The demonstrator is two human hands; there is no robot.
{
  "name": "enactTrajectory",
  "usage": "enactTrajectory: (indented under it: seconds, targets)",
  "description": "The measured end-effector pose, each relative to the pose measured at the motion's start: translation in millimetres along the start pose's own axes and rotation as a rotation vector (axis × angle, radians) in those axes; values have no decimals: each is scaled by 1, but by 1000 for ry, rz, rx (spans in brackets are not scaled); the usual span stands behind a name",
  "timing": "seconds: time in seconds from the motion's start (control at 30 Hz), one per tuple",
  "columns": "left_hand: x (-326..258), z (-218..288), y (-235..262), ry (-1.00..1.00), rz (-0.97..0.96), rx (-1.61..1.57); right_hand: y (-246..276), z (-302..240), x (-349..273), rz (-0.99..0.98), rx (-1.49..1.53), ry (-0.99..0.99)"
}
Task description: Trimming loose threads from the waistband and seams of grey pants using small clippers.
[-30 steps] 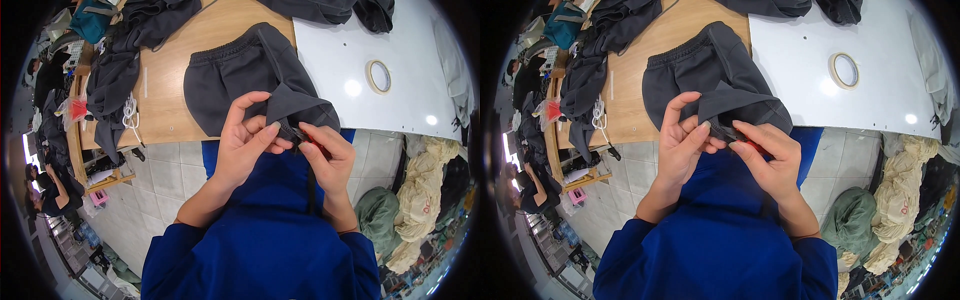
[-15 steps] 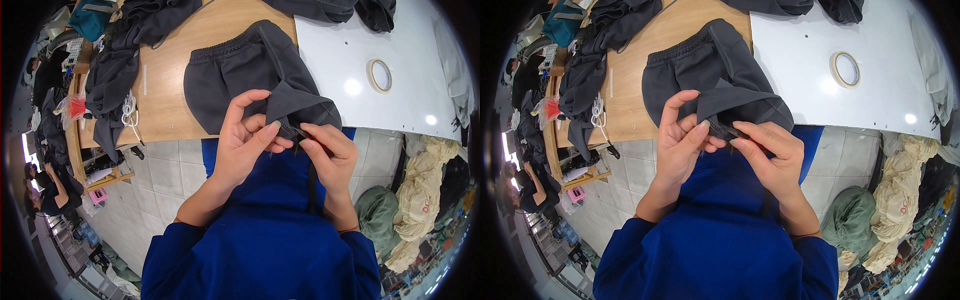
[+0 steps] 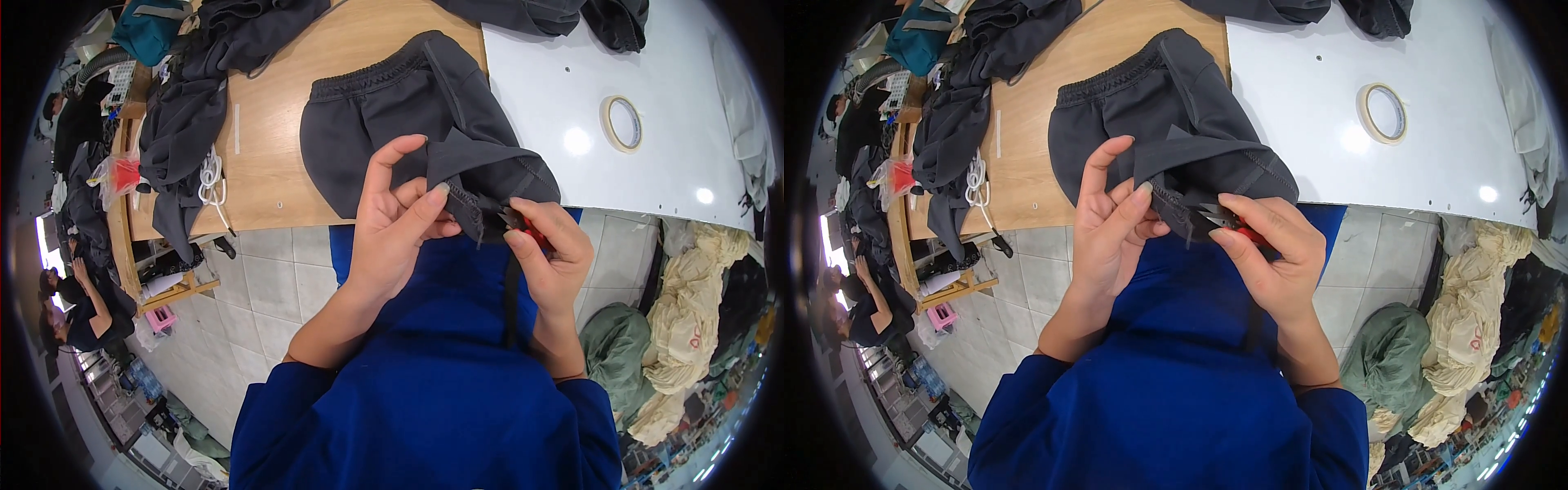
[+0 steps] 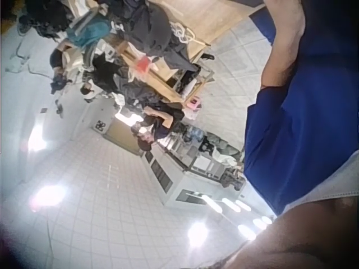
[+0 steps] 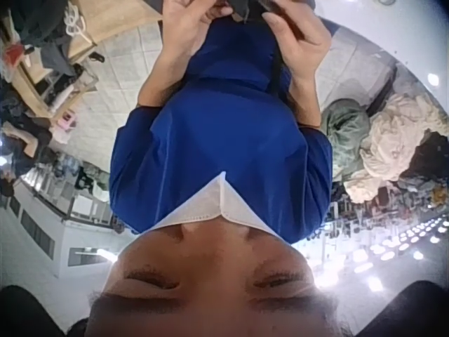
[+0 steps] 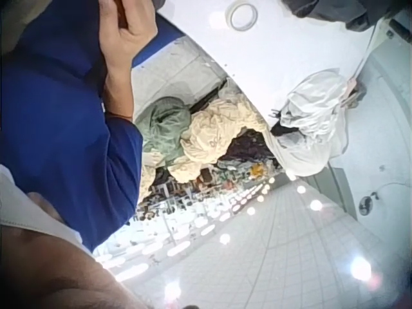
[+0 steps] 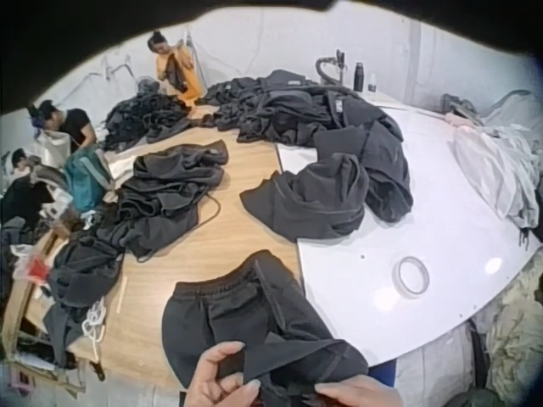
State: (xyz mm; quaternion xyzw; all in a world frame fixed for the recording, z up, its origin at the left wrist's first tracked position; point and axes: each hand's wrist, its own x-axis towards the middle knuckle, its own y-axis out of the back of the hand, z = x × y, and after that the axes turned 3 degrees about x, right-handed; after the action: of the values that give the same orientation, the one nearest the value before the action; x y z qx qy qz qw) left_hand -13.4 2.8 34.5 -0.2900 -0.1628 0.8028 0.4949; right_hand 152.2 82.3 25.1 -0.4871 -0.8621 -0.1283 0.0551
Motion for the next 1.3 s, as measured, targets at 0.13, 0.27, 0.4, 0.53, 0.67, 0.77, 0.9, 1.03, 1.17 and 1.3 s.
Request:
enactTrajectory:
  seconds: [0.13,0.27,0.4,0.53,0.67,0.77,0.9,1.03,1.17,1.3]
  targets:
    - [1,0,-2,0,9,-17,0,1,-1,44,-66,39]
    - [2,-2,2,13,-21,-36,-1,2,-2,1,-234,145]
    - [0,0,-3,42,-18,-62,-4,3,0,30,-307,262]
    - [-2,0,-5,36,-17,-25,-6,1,2,32,-316,279]
    - [-3,0,-7,31,-36,-15,-9,2,1,62,-329,302]
    - [-3,-1,-7,29,-28,-20,-10,0,1,76,-345,315]
    - [-3,1,-8,27,-34,-25,-11,1,0,96,-369,337]
    - [-2,0,-8,21,-42,-28,-10,1,1,99,-390,362]
    - [-2,0,-8,27,-37,-29,-10,1,0,91,-418,378]
    - [-2,-1,-8,24,-31,-31,-10,2,-1,98,-424,386]
